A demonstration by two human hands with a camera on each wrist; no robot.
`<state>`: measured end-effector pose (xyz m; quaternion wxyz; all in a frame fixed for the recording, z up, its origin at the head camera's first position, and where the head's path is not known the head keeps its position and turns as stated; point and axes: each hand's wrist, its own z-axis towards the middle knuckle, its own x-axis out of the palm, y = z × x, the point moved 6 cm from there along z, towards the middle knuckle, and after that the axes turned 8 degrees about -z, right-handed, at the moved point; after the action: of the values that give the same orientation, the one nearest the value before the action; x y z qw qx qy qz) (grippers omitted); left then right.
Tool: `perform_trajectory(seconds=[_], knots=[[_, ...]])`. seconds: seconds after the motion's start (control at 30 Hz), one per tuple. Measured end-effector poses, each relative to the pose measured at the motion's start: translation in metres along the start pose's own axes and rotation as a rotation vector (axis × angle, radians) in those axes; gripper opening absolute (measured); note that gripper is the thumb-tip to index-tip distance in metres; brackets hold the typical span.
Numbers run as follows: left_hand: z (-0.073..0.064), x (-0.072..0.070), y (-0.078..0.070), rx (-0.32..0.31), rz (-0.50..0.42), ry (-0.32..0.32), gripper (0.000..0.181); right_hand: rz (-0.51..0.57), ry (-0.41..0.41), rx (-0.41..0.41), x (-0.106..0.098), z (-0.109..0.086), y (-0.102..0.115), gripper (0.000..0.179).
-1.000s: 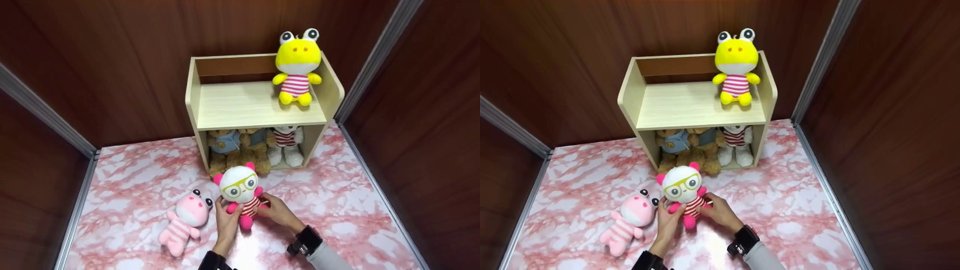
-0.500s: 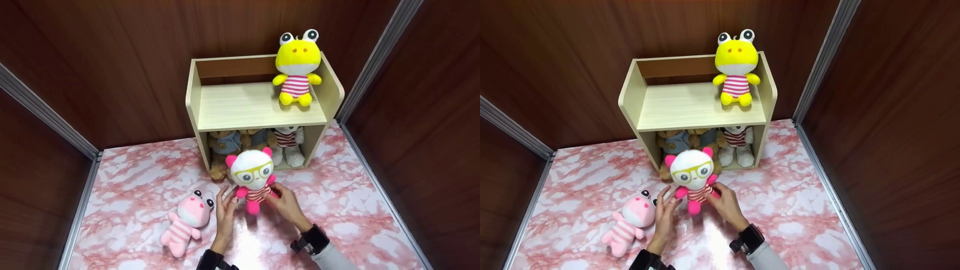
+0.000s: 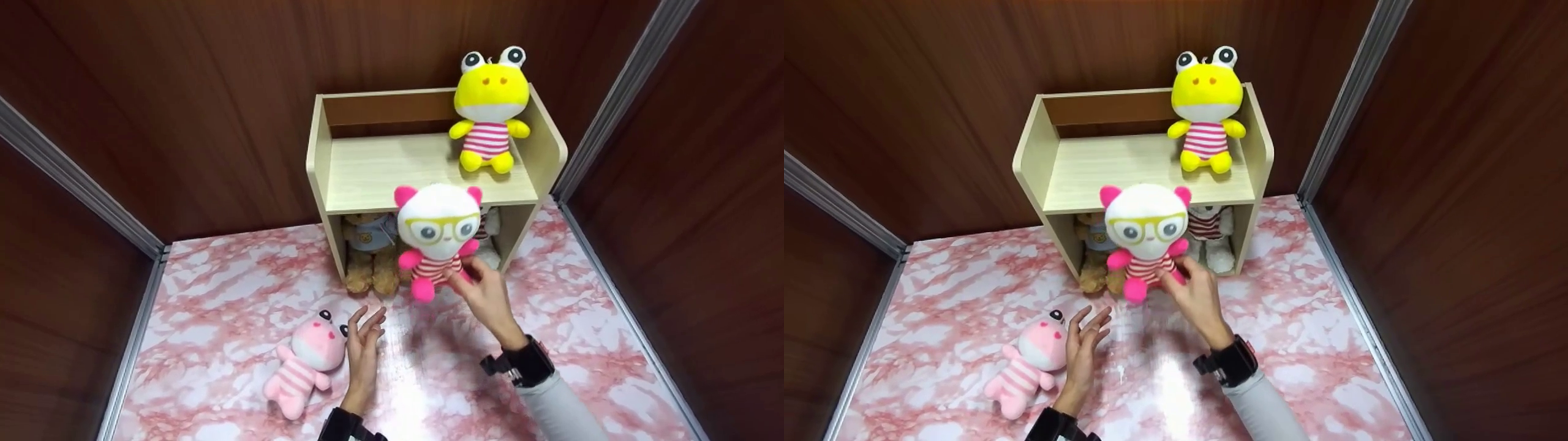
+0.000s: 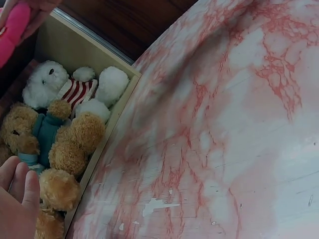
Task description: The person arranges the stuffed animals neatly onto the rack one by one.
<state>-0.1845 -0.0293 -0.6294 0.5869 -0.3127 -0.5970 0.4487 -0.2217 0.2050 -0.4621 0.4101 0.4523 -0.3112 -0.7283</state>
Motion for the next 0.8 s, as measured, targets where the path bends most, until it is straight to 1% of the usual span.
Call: perform_trajectory(seconds=[0.1, 0.2, 0.33, 0.43, 0.5, 0.6, 0.8], knots=[[0.0, 0.0, 0.001, -0.003, -0.008, -0.002, 0.049, -0.022, -0.039, -0.042, -0.003, 0.014, 0.001, 0.018], [0.0, -0.001, 0.001, 0.007, -0.004, 0.0, 0.048, -0.04, -0.079, -0.085, -0.005, 0.03, 0.001, 0.019], [0.0, -0.003, 0.0, 0.016, -0.003, -0.003, 0.046, -0.053, -0.117, -0.133, -0.01, 0.052, 0.017, 0.02], [0.0, -0.004, 0.001, 0.009, -0.011, -0.009, 0.046, -0.068, -0.145, -0.163, -0.013, 0.071, 0.029, 0.02], [0.0, -0.005, 0.001, -0.001, -0.014, -0.013, 0.046, -0.084, -0.159, -0.162, -0.015, 0.084, 0.035, 0.022], [-0.001, -0.006, 0.002, -0.011, -0.01, -0.017, 0.047, -0.103, -0.164, -0.138, -0.017, 0.101, 0.041, 0.023], [-0.005, -0.011, 0.003, -0.033, -0.028, -0.038, 0.049, -0.157, -0.162, -0.107, -0.015, 0.126, 0.046, 0.025]])
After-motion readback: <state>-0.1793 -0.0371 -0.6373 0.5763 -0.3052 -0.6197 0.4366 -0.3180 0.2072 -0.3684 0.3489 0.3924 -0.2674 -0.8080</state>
